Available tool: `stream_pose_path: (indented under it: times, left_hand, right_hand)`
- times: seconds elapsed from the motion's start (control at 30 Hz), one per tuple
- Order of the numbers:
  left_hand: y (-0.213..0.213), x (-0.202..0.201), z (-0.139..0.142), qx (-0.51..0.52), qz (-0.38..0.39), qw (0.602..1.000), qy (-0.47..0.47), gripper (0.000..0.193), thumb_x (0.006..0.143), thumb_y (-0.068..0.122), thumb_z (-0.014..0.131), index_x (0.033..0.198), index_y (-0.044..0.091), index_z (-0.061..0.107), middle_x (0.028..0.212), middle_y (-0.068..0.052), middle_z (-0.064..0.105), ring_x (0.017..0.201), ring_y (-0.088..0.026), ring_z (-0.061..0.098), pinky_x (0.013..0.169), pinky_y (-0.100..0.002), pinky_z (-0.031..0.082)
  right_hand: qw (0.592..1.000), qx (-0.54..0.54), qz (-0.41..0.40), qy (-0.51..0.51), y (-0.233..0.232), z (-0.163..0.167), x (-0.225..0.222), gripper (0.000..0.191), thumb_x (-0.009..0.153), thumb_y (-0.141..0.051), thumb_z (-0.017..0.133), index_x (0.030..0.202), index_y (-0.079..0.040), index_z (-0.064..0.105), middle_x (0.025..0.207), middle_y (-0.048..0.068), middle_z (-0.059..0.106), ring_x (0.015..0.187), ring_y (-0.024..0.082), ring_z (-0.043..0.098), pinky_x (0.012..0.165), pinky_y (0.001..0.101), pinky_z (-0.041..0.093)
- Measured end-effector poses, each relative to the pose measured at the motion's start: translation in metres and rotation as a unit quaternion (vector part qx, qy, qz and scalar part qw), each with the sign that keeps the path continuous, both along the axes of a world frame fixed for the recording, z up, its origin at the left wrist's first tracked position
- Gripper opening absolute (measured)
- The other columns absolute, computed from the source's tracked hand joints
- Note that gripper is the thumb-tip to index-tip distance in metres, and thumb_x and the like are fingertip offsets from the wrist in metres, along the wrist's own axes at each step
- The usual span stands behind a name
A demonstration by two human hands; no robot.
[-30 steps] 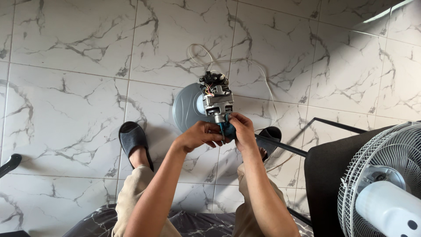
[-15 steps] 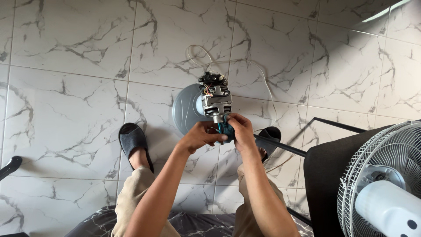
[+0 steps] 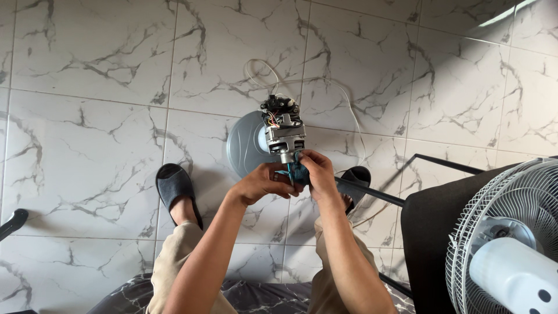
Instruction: The person wipes the motor housing and neck of a disassembled pedestal fan with a cloth, then fits the white front housing cover over the motor and tightens its screws using a screwdriver.
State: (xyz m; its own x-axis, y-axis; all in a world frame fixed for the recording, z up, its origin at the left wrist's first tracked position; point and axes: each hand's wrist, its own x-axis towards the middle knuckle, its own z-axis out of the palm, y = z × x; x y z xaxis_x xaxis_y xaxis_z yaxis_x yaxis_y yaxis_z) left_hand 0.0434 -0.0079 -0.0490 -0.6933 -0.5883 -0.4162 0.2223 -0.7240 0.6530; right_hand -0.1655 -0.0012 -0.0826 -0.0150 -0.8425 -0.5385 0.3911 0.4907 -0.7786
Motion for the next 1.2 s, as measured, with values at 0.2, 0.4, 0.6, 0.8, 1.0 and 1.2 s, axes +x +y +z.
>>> stream_pose_path:
  times: [0.2, 0.4, 0.6, 0.8, 1.0, 1.2]
  left_hand:
    - [0.003, -0.018, 0.000, -0.021, 0.037, 0.984, -0.173, 0.062, 0.063, 0.010, 0.094, 0.119, 0.005, 0.068, 0.088, -0.007, 0.073, 0.076, -0.014, 0.066, 0.062, -0.033, 0.053]
    - [0.001, -0.007, 0.000, 0.008, 0.019, 0.999, -0.047, 0.066, 0.070, 0.008, 0.088, 0.129, 0.003, 0.062, 0.099, -0.009, 0.078, 0.090, -0.018, 0.074, 0.073, -0.033, 0.062]
    - [0.001, 0.001, -0.003, 0.051, 0.034, 0.994, 0.088, 0.070, 0.074, 0.005, 0.086, 0.137, 0.004, 0.055, 0.104, -0.012, 0.079, 0.096, -0.022, 0.078, 0.080, -0.034, 0.065]
    - [0.004, -0.013, -0.004, -0.021, 0.056, 0.989, -0.134, 0.084, 0.063, 0.012, 0.096, 0.138, 0.001, 0.061, 0.088, -0.007, 0.070, 0.078, -0.018, 0.064, 0.062, -0.032, 0.052]
    - [-0.002, -0.004, 0.002, -0.007, -0.003, 0.994, -0.107, 0.087, 0.064, 0.016, 0.093, 0.140, 0.009, 0.052, 0.092, -0.004, 0.074, 0.084, -0.014, 0.070, 0.070, -0.030, 0.059]
    - [-0.004, 0.008, 0.004, 0.006, 0.018, 1.000, 0.022, 0.075, 0.076, 0.006, 0.081, 0.144, 0.003, 0.051, 0.103, -0.015, 0.078, 0.095, -0.021, 0.075, 0.079, -0.034, 0.062]
  right_hand:
    - [1.000, 0.011, -0.003, 0.002, 0.001, 0.000, 0.000, 0.008, 0.095, -0.007, 0.069, 0.096, 0.001, 0.072, 0.085, 0.002, 0.070, 0.074, 0.010, 0.064, 0.065, 0.0256, 0.051]
    - [1.000, 0.001, 0.004, 0.012, 0.001, 0.001, 0.001, 0.009, 0.095, -0.008, 0.069, 0.096, 0.001, 0.072, 0.083, 0.002, 0.069, 0.072, 0.010, 0.062, 0.064, 0.0256, 0.050]
    - [1.000, 0.005, 0.005, 0.022, 0.000, 0.004, 0.002, 0.009, 0.096, -0.008, 0.069, 0.095, 0.000, 0.072, 0.083, 0.002, 0.070, 0.072, 0.010, 0.062, 0.063, 0.0257, 0.049]
    - [1.000, 0.003, 0.004, 0.010, -0.001, 0.005, 0.003, 0.010, 0.095, -0.007, 0.069, 0.096, 0.002, 0.072, 0.085, 0.003, 0.070, 0.075, 0.011, 0.064, 0.066, 0.0263, 0.051]
    - [1.000, 0.000, 0.010, 0.009, -0.001, 0.006, 0.002, 0.010, 0.095, -0.007, 0.069, 0.096, 0.002, 0.073, 0.085, 0.003, 0.071, 0.075, 0.011, 0.064, 0.067, 0.0261, 0.051]
    - [1.000, -0.010, 0.018, 0.018, 0.000, 0.004, 0.001, 0.010, 0.096, -0.008, 0.069, 0.096, 0.001, 0.073, 0.084, 0.003, 0.070, 0.074, 0.010, 0.063, 0.066, 0.0262, 0.050]
